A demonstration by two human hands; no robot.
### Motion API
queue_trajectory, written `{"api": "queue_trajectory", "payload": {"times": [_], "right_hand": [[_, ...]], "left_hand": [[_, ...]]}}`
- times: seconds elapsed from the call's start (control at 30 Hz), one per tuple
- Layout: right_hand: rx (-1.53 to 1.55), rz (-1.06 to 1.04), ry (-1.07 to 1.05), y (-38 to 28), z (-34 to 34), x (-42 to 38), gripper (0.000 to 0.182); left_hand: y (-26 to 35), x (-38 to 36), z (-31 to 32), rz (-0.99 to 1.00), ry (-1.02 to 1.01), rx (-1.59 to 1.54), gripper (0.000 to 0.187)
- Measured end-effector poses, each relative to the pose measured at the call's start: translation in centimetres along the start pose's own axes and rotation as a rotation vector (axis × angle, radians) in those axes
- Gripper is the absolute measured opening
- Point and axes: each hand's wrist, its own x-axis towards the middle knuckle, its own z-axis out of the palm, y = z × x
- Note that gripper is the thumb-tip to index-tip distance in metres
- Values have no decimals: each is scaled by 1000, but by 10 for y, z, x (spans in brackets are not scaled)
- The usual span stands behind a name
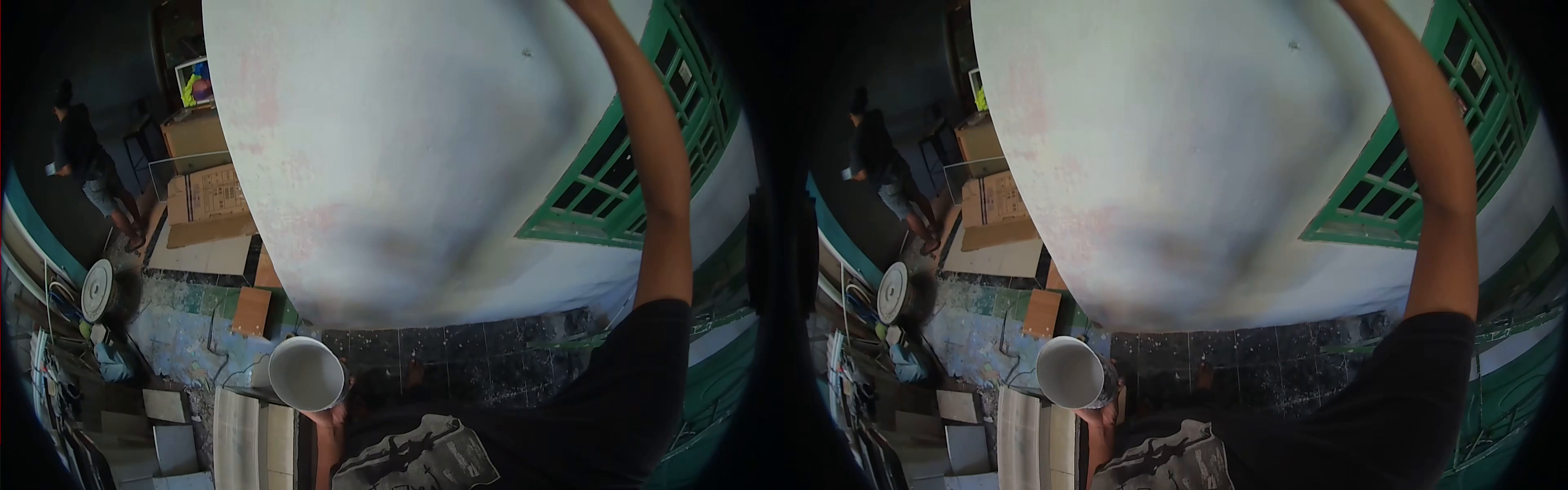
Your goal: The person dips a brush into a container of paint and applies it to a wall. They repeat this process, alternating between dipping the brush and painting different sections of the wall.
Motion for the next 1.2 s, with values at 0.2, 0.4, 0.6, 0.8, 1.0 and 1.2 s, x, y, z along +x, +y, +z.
{"api": "queue_trajectory", "payload": {"times": [0.2,0.4,0.6,0.8,1.0,1.2], "right_hand": [[-104,-46,-186,-120,70,-244,15],[501,406,-550,-293,87,-428,20],[727,1269,-252,-378,51,-499,15],[974,2845,624,-424,-43,-542,33],[1225,2843,862,-390,-120,-547,31],[1198,2504,855,-309,-179,-515,25]], "left_hand": [[3,-2,2,-8,-2,-18,79],[13,-7,-3,-55,24,-31,86],[14,7,20,-112,11,87,72],[13,-15,-15,-320,-37,50,66],[-40,-28,-26,-462,90,-4,74],[-117,-37,-88,-512,219,119,86]]}}
